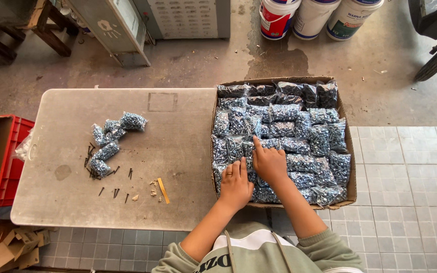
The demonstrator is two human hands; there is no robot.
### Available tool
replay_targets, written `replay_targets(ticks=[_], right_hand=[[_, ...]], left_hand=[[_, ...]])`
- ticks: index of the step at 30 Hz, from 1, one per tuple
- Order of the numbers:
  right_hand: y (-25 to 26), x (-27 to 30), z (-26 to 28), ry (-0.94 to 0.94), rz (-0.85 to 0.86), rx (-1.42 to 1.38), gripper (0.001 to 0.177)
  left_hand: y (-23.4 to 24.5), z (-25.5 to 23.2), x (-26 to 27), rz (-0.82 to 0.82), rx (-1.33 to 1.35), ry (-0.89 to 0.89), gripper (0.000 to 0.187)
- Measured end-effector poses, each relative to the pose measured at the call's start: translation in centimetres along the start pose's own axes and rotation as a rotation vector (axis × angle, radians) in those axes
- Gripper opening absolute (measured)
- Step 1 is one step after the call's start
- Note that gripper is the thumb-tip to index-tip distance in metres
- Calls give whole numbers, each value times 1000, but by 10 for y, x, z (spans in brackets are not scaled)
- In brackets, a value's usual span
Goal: The person organizes small plastic bags of screws by picking them up from a table and placing them into a larger cardboard box.
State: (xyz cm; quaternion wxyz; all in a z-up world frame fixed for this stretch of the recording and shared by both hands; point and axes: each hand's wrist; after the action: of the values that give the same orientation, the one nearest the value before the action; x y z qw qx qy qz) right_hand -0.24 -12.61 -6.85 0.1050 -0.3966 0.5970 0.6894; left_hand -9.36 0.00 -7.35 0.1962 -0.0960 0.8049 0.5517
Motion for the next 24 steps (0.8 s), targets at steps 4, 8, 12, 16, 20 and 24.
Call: replay_targets(ticks=[4, 8, 12, 16, 20, 24], right_hand=[[-1, 5, 1, -18, 66, 11, 46], [3, 21, 10, -113, 149, -269, 49], [15, 33, 12, -118, 274, -232, 52], [19, 16, 17, -161, 363, -224, 51], [24, 10, 10, -218, 550, -292, 53], [22, 31, -4, -321, 538, -498, 55]], left_hand=[[8, -1, -3, -47, -56, -21, 76], [10, 4, -9, 111, -5, -39, 82], [16, 2, -15, 322, 49, 27, 84], [18, -5, -25, 348, 8, 66, 86], [26, -8, -32, 415, 43, 107, 89], [26, -9, -37, 387, 69, 72, 85]])
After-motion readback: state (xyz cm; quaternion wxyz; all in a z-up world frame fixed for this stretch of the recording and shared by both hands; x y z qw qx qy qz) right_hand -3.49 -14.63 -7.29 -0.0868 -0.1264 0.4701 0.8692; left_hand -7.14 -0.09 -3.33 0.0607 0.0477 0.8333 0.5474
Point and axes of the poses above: each hand's wrist, its own x-axis away from the middle knuckle, its own y-axis out of the back of the hand, z = x × y, and after that the axes turned 11 degrees about -z, right-handed
